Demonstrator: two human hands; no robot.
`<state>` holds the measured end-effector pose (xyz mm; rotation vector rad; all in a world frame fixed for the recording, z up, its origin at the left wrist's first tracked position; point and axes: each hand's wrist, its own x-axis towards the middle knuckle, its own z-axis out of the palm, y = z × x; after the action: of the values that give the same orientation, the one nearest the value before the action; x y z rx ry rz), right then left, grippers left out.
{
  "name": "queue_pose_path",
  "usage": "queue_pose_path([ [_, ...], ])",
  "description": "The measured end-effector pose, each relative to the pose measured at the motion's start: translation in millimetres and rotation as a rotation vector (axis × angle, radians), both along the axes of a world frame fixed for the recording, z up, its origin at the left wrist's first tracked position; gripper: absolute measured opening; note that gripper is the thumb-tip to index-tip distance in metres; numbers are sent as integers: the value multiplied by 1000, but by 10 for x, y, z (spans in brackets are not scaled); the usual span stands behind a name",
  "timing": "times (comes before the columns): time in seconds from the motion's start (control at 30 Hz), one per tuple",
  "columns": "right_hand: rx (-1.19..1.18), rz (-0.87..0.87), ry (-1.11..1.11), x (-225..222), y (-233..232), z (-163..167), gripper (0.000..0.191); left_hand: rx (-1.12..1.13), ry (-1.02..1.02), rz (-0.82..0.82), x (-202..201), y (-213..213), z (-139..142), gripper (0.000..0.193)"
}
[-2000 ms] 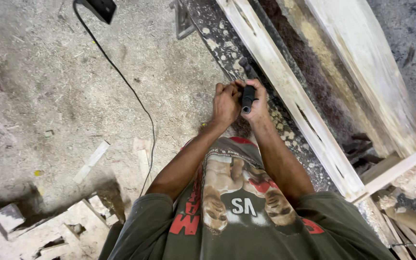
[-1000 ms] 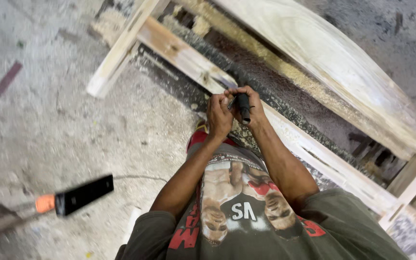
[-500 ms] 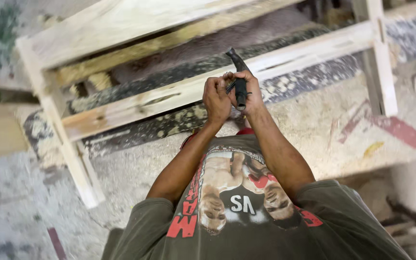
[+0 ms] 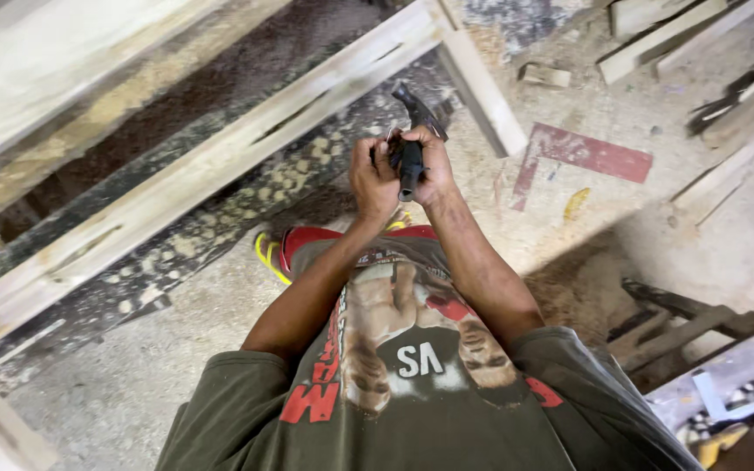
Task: The person hammers nails into narrow wooden strips to assemble a rectangular frame on a work surface, at one point using a power drill on the wood. They then lift the assembled frame, carry it outside across the yard, return, and pick up more wooden strips from a pile.
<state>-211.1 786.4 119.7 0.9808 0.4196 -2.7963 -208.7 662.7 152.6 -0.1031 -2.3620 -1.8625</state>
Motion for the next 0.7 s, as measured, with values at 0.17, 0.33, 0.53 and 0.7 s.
queue_pose_path([
  [0.17, 8, -28, 30, 22, 1074, 143, 17, -35, 111, -8, 22, 1101, 100, 16],
  [0.33, 12, -39, 28, -111, 1980, 49, 16, -44, 94, -21, -168, 2046, -72, 14],
  [0.53, 69, -75, 60, -396, 2991, -27, 15, -36, 80, -34, -452, 3102, -262, 15],
  [0.7, -71, -62, 68, -424, 3839, 6, 18, -95, 113, -39, -429, 3900, -277, 17],
])
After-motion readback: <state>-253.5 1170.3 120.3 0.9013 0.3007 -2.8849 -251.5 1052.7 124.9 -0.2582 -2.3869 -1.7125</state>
